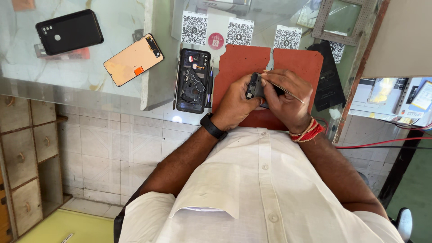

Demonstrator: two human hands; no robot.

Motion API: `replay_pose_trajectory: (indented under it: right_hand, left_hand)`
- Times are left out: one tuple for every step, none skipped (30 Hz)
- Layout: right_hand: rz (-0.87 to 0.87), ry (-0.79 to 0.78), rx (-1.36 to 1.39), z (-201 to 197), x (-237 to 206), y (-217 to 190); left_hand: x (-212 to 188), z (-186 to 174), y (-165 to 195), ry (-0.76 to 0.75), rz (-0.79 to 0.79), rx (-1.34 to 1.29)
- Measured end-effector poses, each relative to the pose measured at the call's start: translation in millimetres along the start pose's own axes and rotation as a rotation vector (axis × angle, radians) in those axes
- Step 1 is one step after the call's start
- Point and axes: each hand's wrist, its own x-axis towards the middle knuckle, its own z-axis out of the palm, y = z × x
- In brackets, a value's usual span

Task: The person pries open the back cover of a smartphone resting on a red mat, working a thin metal tool along the edge of the phone body. They reposition the phone and continue prying along its edges, with other disassembled phones and parts on the glass counter.

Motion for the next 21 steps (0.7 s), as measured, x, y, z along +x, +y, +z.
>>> replay_pose_trajectory:
  right_hand:
    - [0.009, 0.003, 0.009, 1, -1, 0]
    - [0.019, 0.006, 0.02, 1, -1, -1]
    - [0.027, 0.009, 0.031, 2, -2, -1]
    - [0.026, 0.012, 0.039, 2, -3, -1]
    - [0.025, 0.014, 0.046, 2, -4, -2]
    - [0.024, 0.019, 0.052, 2, -5, -1]
    - [0.035, 0.033, 0.098, 1, -6, -1]
    - [0.046, 0.047, 0.146, 1, -6, 0]
    - [0.059, 0.061, 0.194, 1, -6, 2]
    - [0.104, 0.027, 0.215, -1, -6, 3]
    - [0.147, -0.008, 0.235, -3, -6, 5]
    - [0.189, -0.045, 0.255, -3, -5, 8]
    - [0.219, -0.069, 0.297, -3, -4, 9]
    - [0.248, -0.091, 0.339, -1, -3, 11]
    - [0.274, -0.113, 0.381, 0, -3, 12]
    - [0.269, -0.126, 0.366, -1, -2, 13]
    - [0.266, -0.141, 0.351, -1, -2, 14]
    - [0.265, -0.156, 0.336, -1, -2, 14]
    - [0.26, -0.161, 0.338, -2, -2, 14]
    - [0.254, -0.166, 0.34, -2, -2, 14]
    - [0.247, -0.171, 0.343, -2, -1, 14]
  left_hand:
    - [0, 0, 1, 0.003, -0.011, -0.02]
    - [-1, 0, 1, 0.007, -0.021, -0.04]
    - [-2, 0, 2, 0.011, -0.031, -0.059]
    - [-3, 0, 3, 0.011, -0.023, -0.068]
    - [-3, 1, 4, 0.009, -0.015, -0.078]
    - [-3, 2, 4, 0.005, -0.006, -0.087]
    - [-3, 3, 5, 0.015, -0.024, -0.099]
    - [-3, 4, 6, 0.025, -0.041, -0.11]
    - [-4, 5, 7, 0.036, -0.061, -0.121]
    - [-4, 5, 7, 0.035, -0.079, -0.154]
    - [-3, 6, 8, 0.033, -0.096, -0.188]
    - [-3, 6, 8, 0.034, -0.112, -0.222]
    - [-3, 7, 8, 0.04, -0.121, -0.218]
    - [-3, 7, 8, 0.045, -0.13, -0.212]
    - [-2, 6, 8, 0.051, -0.137, -0.205]
    - [-2, 6, 8, 0.046, -0.137, -0.21]
    - [-2, 6, 8, 0.043, -0.14, -0.217]
    - [-2, 6, 9, 0.04, -0.144, -0.225]
    - [-3, 6, 9, 0.031, -0.145, -0.241]
    - [-3, 6, 10, 0.021, -0.145, -0.256]
    - [-3, 5, 11, 0.012, -0.145, -0.27]
